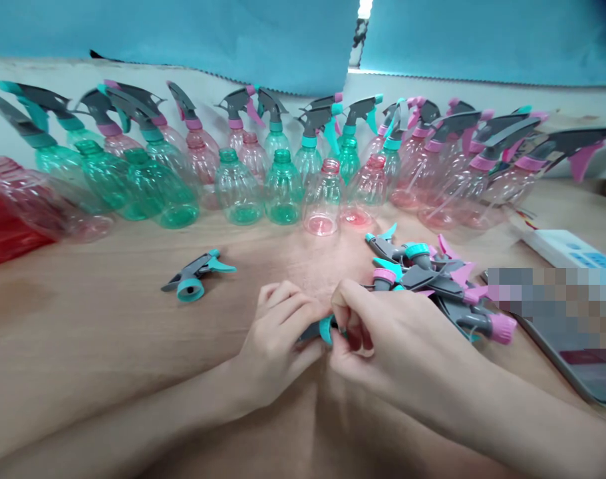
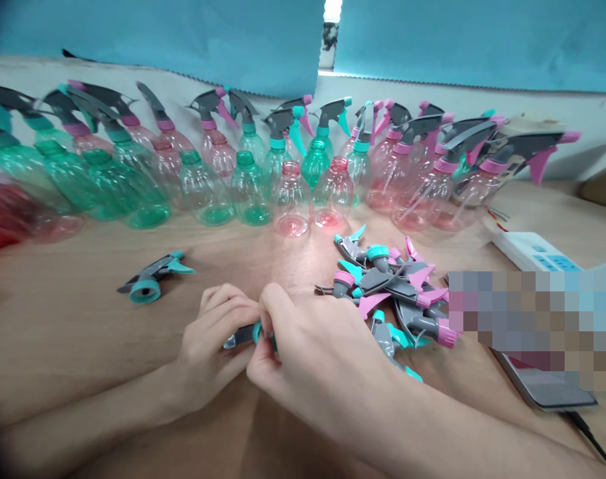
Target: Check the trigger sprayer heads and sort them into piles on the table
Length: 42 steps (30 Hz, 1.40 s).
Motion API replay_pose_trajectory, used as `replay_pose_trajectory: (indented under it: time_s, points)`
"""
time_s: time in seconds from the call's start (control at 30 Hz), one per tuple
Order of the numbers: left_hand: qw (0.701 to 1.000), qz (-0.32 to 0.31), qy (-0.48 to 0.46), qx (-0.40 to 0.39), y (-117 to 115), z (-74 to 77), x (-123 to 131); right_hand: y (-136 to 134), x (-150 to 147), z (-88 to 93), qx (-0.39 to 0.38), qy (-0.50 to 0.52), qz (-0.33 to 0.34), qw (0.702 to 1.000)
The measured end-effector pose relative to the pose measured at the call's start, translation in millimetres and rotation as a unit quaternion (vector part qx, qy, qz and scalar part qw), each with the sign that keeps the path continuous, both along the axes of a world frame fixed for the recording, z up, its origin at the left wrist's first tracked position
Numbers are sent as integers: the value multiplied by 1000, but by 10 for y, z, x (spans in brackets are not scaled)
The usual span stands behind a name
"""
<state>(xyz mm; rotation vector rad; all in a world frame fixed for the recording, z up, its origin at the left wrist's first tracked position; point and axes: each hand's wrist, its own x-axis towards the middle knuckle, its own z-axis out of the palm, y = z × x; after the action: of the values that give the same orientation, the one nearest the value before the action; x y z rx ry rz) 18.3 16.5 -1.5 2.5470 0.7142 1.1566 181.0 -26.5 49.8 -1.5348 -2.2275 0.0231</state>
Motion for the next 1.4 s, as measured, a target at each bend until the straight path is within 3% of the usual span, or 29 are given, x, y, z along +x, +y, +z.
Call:
replay_pose_trajectory:
  time_s: [0.2,0.37,0.57,0.83,1.0,1.13,1.4]
  points:
    - [1000,9,4,7,-2,15,9,-152,-49,28,130,-121,-42,983]
    - [999,18,-3,27,3,-1,-1,-169,-22,49,116,-158,-42,980]
    - [1000,2,-9,0,17,-22,-11,-89,84,99,75,-213,34,974]
    - [998,-5,-36,-46,36,-7,-2,-76,290,244,-60,-10,-16,998]
    - [998,3,-46,-45,41,12,10,-6,296,346,-167,122,29,978]
    - [998,1,-47,-36,32,7,14,67,273,323,-230,159,33,960]
    - [998,-2,-44,-41,30,4,3,110,344,325,-194,179,16,965]
